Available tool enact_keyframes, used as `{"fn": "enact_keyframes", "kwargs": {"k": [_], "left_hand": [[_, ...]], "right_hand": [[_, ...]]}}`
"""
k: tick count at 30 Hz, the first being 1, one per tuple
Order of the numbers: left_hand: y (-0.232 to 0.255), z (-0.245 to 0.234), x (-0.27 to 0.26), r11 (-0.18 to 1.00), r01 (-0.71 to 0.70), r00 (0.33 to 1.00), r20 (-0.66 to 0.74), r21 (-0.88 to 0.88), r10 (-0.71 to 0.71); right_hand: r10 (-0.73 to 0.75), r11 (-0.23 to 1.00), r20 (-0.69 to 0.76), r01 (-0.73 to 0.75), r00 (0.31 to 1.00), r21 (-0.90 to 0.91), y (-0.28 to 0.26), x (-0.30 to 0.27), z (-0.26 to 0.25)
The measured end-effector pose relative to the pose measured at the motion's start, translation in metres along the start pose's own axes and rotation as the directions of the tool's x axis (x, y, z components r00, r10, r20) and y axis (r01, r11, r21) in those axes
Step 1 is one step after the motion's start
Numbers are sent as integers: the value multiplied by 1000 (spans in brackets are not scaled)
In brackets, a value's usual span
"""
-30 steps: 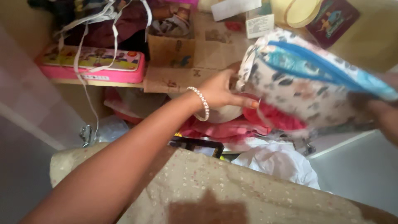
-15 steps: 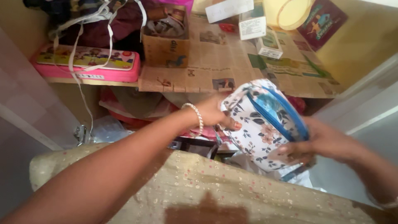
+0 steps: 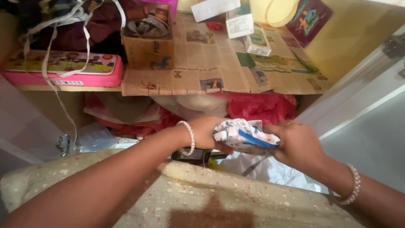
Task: The person organizes a small closet by handling various items including a cardboard box of accessories, hair clips, a floral pouch, and several mobile phone boxes. The person places items into the floral pouch, adjusts the position of phone boxes on the shelf, and handles a packet of sweat pads while rearranging objects.
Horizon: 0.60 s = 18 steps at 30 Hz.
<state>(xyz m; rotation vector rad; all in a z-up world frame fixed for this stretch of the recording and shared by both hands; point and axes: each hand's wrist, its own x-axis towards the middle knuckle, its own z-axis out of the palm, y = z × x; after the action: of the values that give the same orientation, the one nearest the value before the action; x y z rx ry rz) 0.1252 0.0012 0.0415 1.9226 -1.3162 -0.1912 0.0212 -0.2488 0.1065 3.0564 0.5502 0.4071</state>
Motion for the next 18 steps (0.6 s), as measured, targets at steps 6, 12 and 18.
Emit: {"fn": "enact_keyframes", "kwargs": {"k": [6, 12, 18], "left_hand": [[26, -3, -1, 956, -54, 971, -206, 289, 117], [30, 4, -5, 843, -82, 971, -147, 532, 187], [-1, 21, -18, 976, -202, 939, 301, 82, 169]], "right_hand": [[-254, 964, -250, 265, 934, 12, 9, -3, -9], [-450, 888, -111, 457, 886, 48, 16, 0, -21], [-566, 824, -153, 561, 810, -76, 28, -4, -27]]}}
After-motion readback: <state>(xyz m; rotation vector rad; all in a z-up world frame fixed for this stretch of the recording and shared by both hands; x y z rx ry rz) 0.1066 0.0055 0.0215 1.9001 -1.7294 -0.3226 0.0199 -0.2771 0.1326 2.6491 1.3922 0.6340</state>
